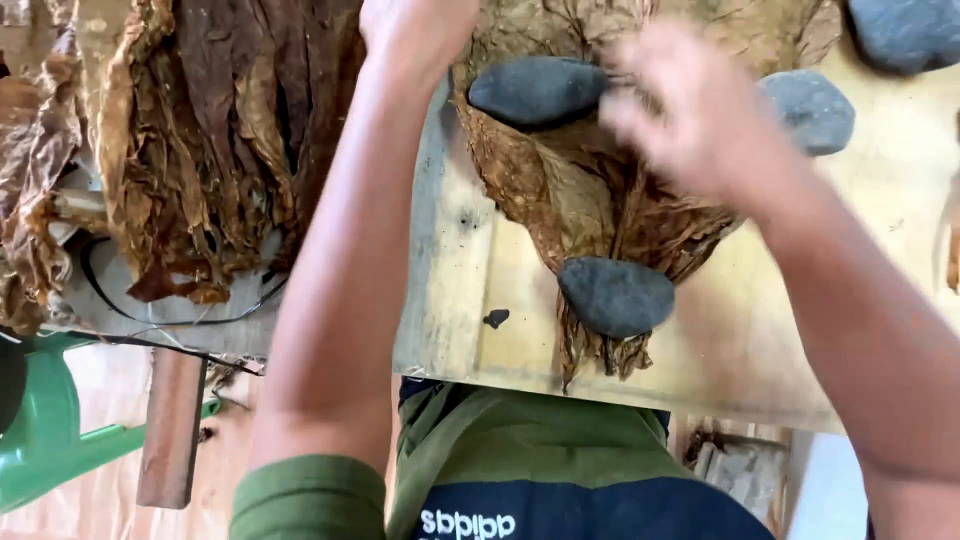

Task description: Flattening and smoothing large dried tobacco leaves on a wooden table using stones as weights.

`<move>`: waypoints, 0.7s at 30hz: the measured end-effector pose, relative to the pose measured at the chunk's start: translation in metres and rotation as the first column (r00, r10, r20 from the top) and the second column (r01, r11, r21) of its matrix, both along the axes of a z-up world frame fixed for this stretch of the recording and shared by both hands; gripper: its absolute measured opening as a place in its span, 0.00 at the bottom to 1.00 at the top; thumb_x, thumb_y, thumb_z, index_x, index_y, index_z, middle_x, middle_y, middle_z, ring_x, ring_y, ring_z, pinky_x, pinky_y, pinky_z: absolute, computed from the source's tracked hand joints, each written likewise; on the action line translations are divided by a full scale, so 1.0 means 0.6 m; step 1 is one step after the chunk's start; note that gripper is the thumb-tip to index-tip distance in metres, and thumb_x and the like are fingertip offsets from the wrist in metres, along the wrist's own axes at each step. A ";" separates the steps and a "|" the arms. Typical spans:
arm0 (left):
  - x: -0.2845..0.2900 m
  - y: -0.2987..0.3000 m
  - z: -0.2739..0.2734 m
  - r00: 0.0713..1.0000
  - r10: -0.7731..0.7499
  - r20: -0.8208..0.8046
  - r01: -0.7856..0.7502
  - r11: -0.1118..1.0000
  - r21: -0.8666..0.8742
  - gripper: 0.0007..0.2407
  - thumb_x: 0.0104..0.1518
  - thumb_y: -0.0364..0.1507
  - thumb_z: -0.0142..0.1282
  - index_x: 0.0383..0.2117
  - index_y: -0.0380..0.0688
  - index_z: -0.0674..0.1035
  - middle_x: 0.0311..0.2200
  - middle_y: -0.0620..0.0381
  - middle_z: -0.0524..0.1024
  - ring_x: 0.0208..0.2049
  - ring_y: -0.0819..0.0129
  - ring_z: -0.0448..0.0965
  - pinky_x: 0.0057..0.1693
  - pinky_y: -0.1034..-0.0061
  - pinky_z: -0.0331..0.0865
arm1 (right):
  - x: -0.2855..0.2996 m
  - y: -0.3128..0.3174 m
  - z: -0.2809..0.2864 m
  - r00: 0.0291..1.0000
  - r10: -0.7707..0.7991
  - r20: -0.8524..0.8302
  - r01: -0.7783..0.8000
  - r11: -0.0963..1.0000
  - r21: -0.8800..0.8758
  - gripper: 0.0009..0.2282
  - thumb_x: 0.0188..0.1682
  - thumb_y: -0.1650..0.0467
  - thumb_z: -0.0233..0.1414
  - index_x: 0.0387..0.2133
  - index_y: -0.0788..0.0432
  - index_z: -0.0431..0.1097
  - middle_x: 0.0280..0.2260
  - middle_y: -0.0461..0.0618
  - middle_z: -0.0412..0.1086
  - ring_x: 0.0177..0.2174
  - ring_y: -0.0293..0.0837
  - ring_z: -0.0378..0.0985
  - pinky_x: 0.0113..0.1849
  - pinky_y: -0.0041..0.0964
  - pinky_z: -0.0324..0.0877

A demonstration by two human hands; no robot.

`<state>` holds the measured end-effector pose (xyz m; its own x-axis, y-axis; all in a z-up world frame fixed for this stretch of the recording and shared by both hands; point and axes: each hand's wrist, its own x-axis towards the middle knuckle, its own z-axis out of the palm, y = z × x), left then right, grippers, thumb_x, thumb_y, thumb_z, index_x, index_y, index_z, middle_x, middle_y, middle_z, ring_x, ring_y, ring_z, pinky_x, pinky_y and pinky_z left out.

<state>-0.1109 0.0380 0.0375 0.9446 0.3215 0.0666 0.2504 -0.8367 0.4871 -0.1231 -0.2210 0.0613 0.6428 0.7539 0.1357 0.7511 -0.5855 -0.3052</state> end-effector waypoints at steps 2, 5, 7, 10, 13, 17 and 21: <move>-0.051 -0.010 0.020 0.999 0.044 -0.024 -0.045 0.996 -0.071 0.13 0.54 0.44 0.55 0.31 0.49 0.76 0.32 0.56 0.78 0.37 0.52 0.76 0.41 0.58 0.67 | -0.094 -0.019 0.006 0.998 -0.026 -0.055 0.020 0.995 -0.094 0.24 0.52 0.61 0.42 0.53 0.69 0.61 0.52 0.69 0.61 0.51 0.62 0.62 0.50 0.55 0.58; -0.145 -0.037 0.046 0.991 0.091 -0.096 -0.102 0.988 -0.116 0.11 0.54 0.42 0.55 0.32 0.50 0.75 0.32 0.57 0.79 0.35 0.58 0.78 0.41 0.60 0.68 | -0.197 -0.046 -0.006 0.992 -0.066 -0.103 0.044 0.977 -0.209 0.28 0.46 0.52 0.41 0.53 0.59 0.59 0.53 0.61 0.60 0.51 0.56 0.62 0.50 0.54 0.61; -0.198 -0.061 0.055 0.983 0.103 -0.151 -0.121 0.986 -0.117 0.10 0.56 0.40 0.56 0.33 0.50 0.74 0.32 0.58 0.79 0.32 0.64 0.79 0.40 0.62 0.69 | -0.236 -0.061 -0.026 0.993 -0.083 -0.084 0.062 0.972 -0.225 0.29 0.44 0.50 0.42 0.53 0.54 0.58 0.54 0.57 0.58 0.51 0.54 0.62 0.51 0.56 0.62; -0.232 -0.096 0.038 0.929 0.033 -0.369 -0.163 0.931 -0.326 0.13 0.56 0.45 0.54 0.28 0.50 0.80 0.20 0.66 0.78 0.19 0.77 0.73 0.32 0.80 0.70 | -0.263 -0.072 -0.060 0.999 -0.037 0.032 0.040 0.994 -0.104 0.36 0.38 0.48 0.48 0.58 0.55 0.55 0.56 0.58 0.57 0.51 0.55 0.61 0.54 0.52 0.56; -0.220 -0.105 -0.024 0.965 0.114 -0.234 -0.179 0.944 -0.276 0.19 0.49 0.50 0.54 0.33 0.49 0.75 0.30 0.58 0.78 0.35 0.59 0.76 0.42 0.61 0.66 | -0.273 -0.064 -0.083 0.988 -0.134 0.081 0.137 0.990 -0.042 0.33 0.42 0.51 0.49 0.58 0.57 0.56 0.53 0.58 0.61 0.47 0.55 0.63 0.52 0.49 0.55; -0.214 -0.110 -0.060 0.985 0.170 -0.033 -0.171 0.930 -0.324 0.11 0.48 0.44 0.53 0.27 0.54 0.73 0.29 0.53 0.77 0.38 0.48 0.78 0.43 0.53 0.70 | -0.277 -0.063 -0.102 0.966 -0.221 0.134 0.202 0.969 0.144 0.33 0.38 0.51 0.54 0.58 0.47 0.59 0.50 0.50 0.64 0.46 0.52 0.69 0.49 0.45 0.63; -0.242 -0.113 0.000 0.978 0.195 0.076 -0.118 0.814 -0.569 0.09 0.52 0.34 0.50 0.33 0.45 0.75 0.30 0.40 0.77 0.41 0.41 0.76 0.43 0.53 0.70 | -0.270 -0.068 -0.086 0.978 -0.201 -0.056 0.207 0.969 0.137 0.35 0.38 0.49 0.52 0.58 0.48 0.57 0.50 0.53 0.63 0.48 0.55 0.67 0.51 0.50 0.61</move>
